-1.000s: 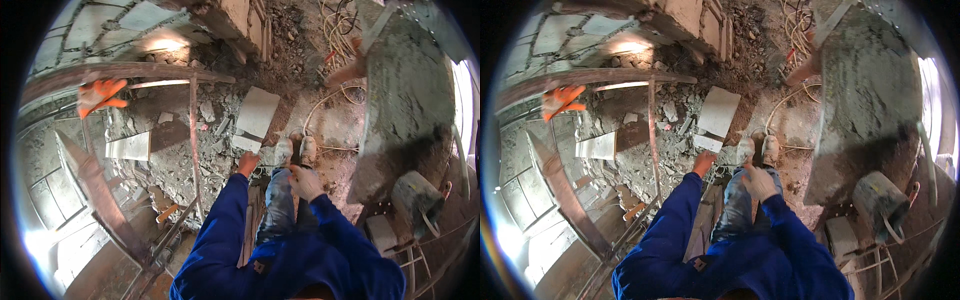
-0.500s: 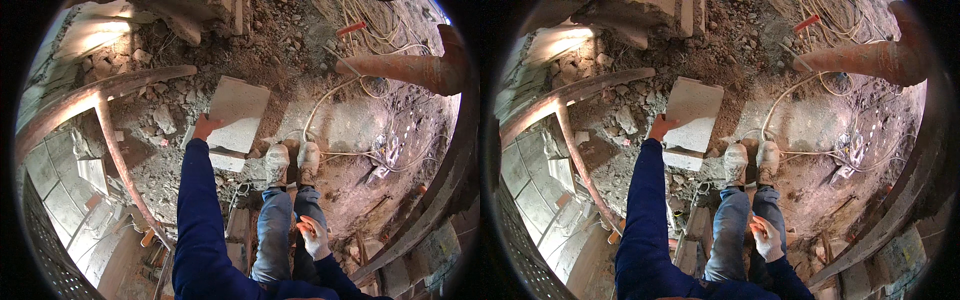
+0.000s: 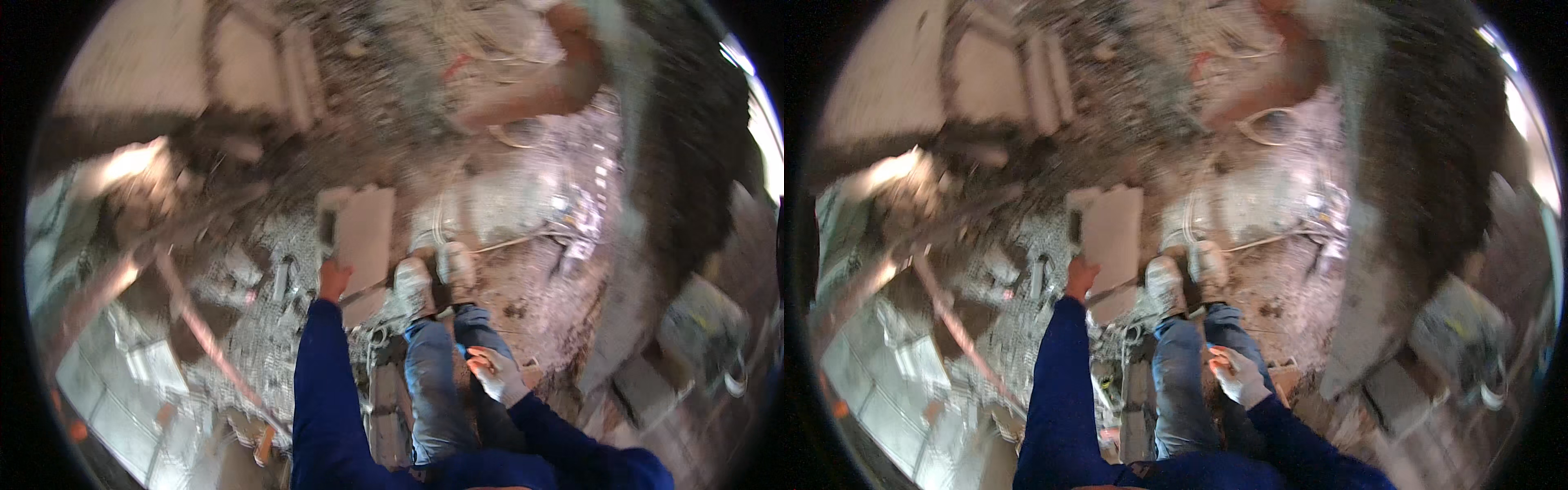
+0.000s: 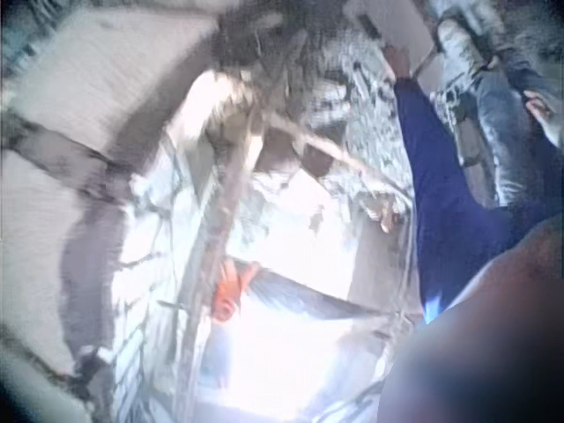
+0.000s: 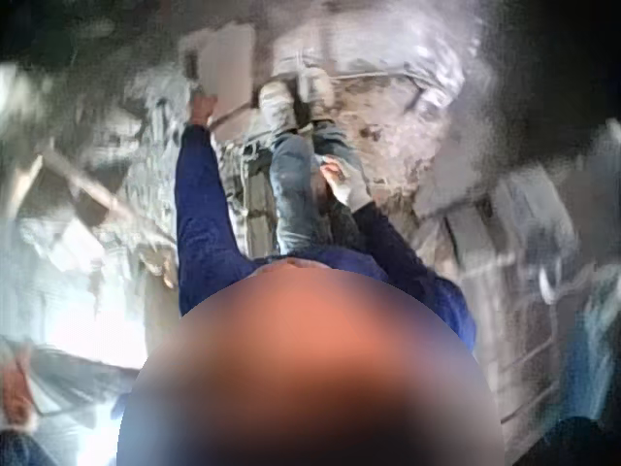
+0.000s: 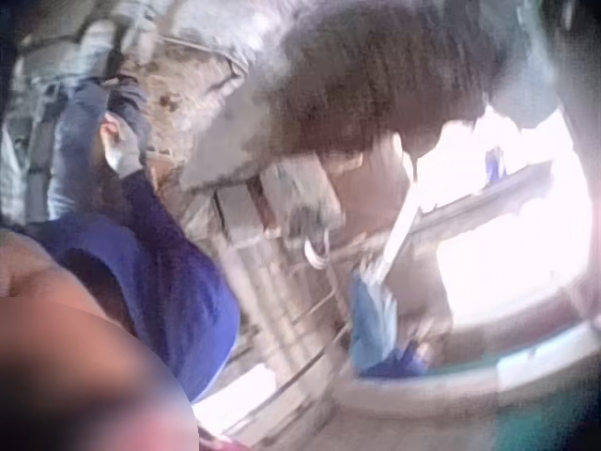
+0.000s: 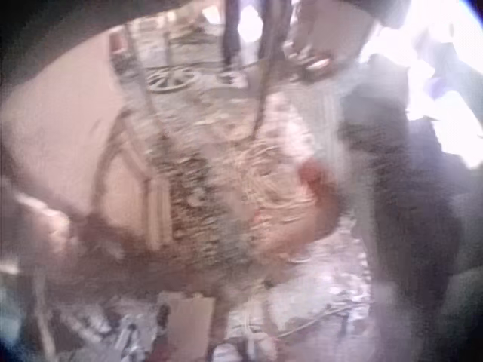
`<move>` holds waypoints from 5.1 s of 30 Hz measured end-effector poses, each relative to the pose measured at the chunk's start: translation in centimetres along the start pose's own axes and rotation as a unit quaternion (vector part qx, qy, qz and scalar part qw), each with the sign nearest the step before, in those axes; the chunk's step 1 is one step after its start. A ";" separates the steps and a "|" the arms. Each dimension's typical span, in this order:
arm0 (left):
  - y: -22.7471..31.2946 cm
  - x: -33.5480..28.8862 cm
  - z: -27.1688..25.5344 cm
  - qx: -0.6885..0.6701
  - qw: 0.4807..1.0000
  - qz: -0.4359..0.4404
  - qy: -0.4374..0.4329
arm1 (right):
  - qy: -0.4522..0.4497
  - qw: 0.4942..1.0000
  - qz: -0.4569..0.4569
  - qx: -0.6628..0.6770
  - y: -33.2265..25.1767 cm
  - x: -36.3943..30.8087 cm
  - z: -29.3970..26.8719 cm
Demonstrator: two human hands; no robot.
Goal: The person measures a wall opening with a tape measure, then uses an angle grinder to cut a hollow concrete block on the floor. The cut piece is separated and set aside.
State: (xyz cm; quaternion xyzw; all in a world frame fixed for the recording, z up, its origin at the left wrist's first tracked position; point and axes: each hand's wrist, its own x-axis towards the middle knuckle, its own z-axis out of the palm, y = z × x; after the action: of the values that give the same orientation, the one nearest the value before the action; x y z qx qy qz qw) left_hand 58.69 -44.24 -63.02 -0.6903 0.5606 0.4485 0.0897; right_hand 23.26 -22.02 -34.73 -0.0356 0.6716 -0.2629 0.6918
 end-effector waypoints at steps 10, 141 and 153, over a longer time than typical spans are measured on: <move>7.7 -9.6 -5.3 0.058 0.998 0.034 0.018 | 0.085 0.935 -0.109 -0.325 -8.6 -10.7 -1.3; 42.7 -37.5 -11.8 0.319 0.877 0.320 -0.165 | 0.418 0.810 -0.356 0.207 -10.0 -37.4 -25.2; 62.6 -51.7 -5.7 -0.325 0.524 0.005 -0.788 | 0.476 0.639 -0.484 0.363 -3.9 -46.9 -18.7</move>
State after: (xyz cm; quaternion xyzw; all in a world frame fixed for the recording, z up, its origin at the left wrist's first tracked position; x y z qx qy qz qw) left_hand 9.73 -34.21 1.20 -0.0345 0.0810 0.9611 0.2619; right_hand 6.21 -0.37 7.71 0.0284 0.6458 -0.7630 0.0077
